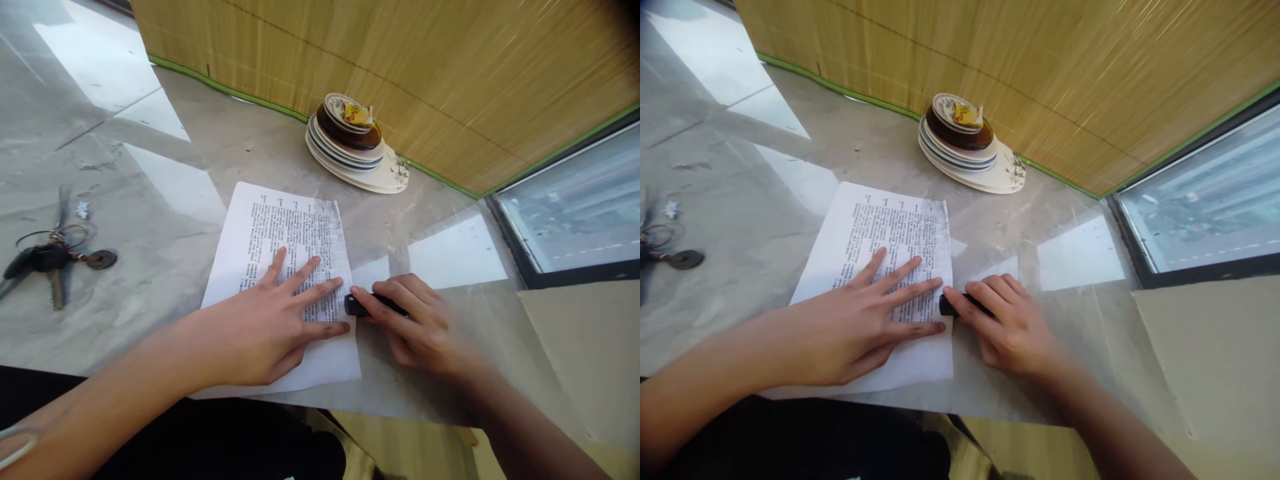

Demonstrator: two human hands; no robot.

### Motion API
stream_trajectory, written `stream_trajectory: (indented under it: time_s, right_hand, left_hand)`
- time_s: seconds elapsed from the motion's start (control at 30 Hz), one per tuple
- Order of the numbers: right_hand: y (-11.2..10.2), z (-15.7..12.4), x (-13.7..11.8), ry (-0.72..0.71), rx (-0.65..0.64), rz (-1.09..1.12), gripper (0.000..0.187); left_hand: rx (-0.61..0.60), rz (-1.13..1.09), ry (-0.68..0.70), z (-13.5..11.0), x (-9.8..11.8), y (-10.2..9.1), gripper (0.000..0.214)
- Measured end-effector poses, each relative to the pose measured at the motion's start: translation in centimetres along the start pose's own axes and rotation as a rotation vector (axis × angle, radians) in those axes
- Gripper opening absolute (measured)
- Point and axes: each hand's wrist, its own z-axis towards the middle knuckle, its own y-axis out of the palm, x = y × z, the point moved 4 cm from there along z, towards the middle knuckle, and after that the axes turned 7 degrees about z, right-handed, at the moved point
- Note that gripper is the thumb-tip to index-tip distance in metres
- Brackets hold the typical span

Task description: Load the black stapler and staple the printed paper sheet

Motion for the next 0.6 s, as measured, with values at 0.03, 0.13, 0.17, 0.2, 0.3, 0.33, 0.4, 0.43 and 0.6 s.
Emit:
stream_trajectory:
  time_s: [0.03,0.13,0.17,0.2,0.3,0.33,0.4,0.43,0.6]
  right_hand:
    - [0.1,0.2,-0.2,-0.009,-0.026,-0.04,0.064]
    - [0.3,0.8,-0.8,-0.047,-0.06,-0.096,0.063]
    - [0.4,0.9,-0.8,-0.055,-0.059,-0.094,0.062]
    - [0.4,0.8,-0.6,-0.05,-0.064,-0.074,0.061]
    - [-0.2,0.2,1.1,0.032,-0.073,0.108,0.056]
    - [-0.6,-0.3,1.9,0.05,-0.076,0.2,0.054]
    - [-1.6,-1.7,3.9,0.056,-0.087,0.381,0.049]
    - [-2.1,-2.5,5.0,0.051,-0.088,0.453,0.047]
    - [-4.2,-4.4,9.8,0.441,0.414,0.626,0.048]
  left_hand:
    - [-0.003,0.001,0.0,0.0,0.0,0.0,0.064]
    - [-0.025,0.006,0.001,0.1,-0.1,0.0,0.065]
    - [-0.028,0.008,0.002,0.1,-0.1,-0.1,0.066]
    - [-0.029,0.01,0.001,0.1,-0.1,-0.2,0.067]
    - [-0.037,0.015,0.001,0.1,-0.2,-0.4,0.065]
    - [-0.047,0.017,0.004,0.2,-0.2,-0.5,0.064]
    - [-0.074,0.019,0.01,0.3,-0.2,-0.4,0.063]
    - [-0.085,0.021,0.009,0.4,-0.2,-0.4,0.063]
    - [0.033,0.015,0.035,0.1,-0.8,-2.0,0.055]
